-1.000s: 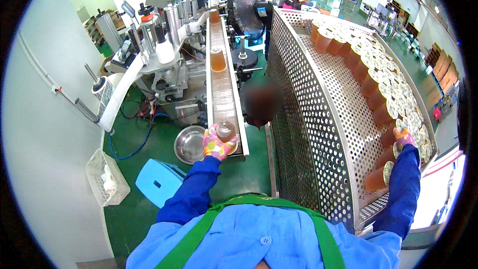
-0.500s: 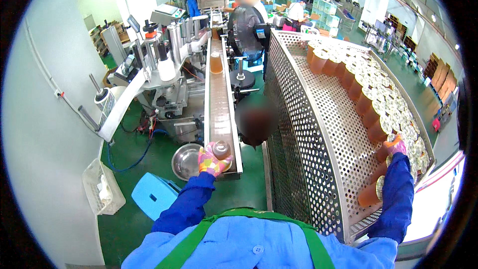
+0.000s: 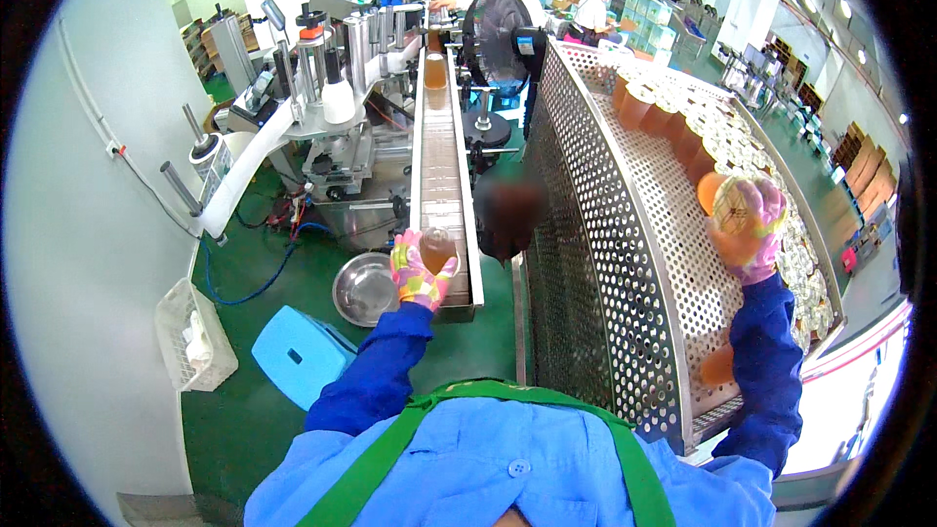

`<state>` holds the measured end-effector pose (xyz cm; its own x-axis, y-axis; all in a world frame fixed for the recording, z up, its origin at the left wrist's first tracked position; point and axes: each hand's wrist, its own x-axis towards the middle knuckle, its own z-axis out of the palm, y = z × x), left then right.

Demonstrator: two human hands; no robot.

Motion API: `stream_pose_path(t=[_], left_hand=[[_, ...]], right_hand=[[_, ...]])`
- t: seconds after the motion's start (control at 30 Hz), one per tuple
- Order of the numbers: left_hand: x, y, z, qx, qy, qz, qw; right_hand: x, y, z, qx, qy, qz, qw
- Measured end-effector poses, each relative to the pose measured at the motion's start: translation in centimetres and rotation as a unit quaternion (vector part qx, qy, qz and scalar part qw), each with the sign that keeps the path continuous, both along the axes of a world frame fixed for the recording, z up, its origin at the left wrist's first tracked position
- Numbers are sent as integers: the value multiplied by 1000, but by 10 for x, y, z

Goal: The person repeatedly picks up small, translucent containers filled with an orange liquid from a conveyor belt and places them onto a perforated metal rack. The person wears colorful gloves and a blue uniform while performing this repetitive pick-and-place task in a factory setting.

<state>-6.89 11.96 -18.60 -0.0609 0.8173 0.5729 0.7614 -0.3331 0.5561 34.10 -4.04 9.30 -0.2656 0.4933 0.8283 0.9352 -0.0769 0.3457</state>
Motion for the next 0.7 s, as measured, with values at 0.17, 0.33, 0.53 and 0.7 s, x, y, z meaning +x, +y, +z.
stream_pose_path(t=[0.17, 0.33, 0.53, 0.7], left_hand=[[45, -33, 94, -123, -371, -329, 860], [88, -90, 188, -393, -610, -556, 405], [61, -79, 169, -329, -675, -529, 396], [21, -35, 108, -192, -547, -354, 734]], right_hand=[[-98, 1, 36, 6, -132, 156, 979], [-146, -13, 1, 23, -203, 282, 938], [-147, -36, 16, -220, -60, 292, 929], [-19, -74, -1, -288, 130, -36, 948]])
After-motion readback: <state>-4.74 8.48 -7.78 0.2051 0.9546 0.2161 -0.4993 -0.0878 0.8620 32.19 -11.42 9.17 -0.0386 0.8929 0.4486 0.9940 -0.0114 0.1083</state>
